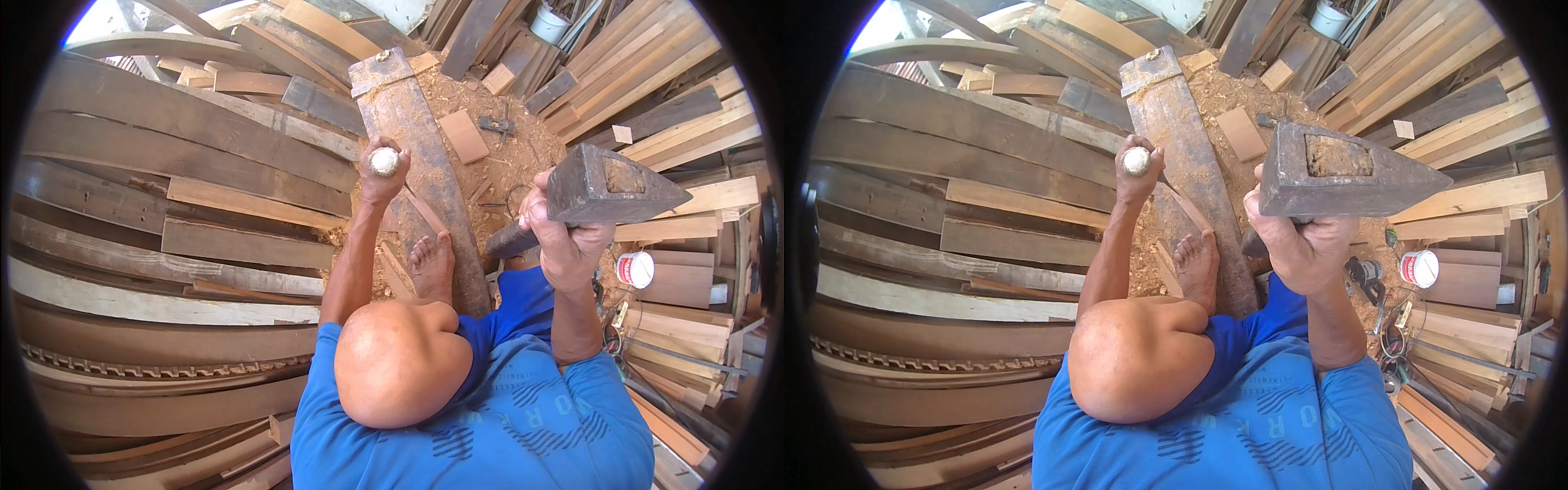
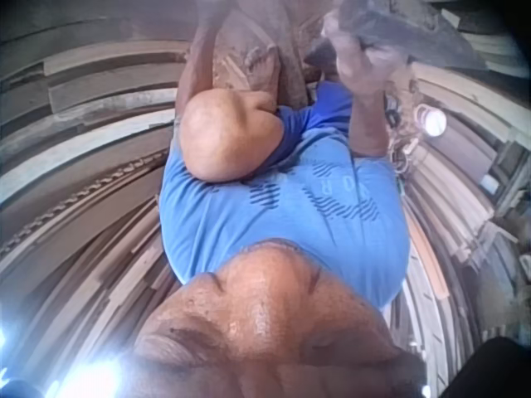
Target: The person carves a small wooden rod using a metal blade, shaving thin strips from the end of the wood while holding it against a larger wooden block.
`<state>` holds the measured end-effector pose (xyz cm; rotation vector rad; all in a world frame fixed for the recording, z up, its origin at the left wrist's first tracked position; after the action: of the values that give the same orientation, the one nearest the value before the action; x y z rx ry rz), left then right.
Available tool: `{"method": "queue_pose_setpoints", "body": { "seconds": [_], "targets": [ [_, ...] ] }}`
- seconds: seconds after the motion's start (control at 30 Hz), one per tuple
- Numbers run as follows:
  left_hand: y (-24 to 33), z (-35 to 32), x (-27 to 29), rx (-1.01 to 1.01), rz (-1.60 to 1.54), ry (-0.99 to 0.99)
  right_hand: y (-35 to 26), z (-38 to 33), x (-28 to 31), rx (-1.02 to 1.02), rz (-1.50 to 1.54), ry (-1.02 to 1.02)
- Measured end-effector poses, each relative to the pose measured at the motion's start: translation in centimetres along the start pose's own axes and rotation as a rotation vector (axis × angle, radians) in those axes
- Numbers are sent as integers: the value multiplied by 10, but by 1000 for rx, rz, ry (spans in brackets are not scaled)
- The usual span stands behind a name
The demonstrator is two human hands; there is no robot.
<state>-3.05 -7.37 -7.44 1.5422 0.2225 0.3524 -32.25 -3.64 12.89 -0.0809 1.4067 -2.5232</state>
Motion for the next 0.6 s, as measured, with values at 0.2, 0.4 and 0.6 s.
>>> {"method": "queue_pose_setpoints", "body": {
  "seconds": [0.2, 0.4, 0.6],
  "targets": [
    [-3, -3, 5, -71, 57, 39, 0, -1, -8, -14, 58, 9],
    [25, -31, -21, -375, 202, -19, -6, 2, -13, 43, -12, -43],
    [7, -6, 4, -96, 87, -30, -23, 13, -18, 47, 26, -2]
  ]
}}
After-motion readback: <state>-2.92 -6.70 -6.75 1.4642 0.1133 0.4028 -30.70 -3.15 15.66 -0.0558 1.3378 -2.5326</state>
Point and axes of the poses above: each hand's wrist, its own z-axis towards the middle knuckle, its own x-axis out of the back of the hand, y = z × x, the point moved 8 cm from there along z, towards the middle knuckle, and after that the axes turned 7 degrees about x, right-handed, at the moved point
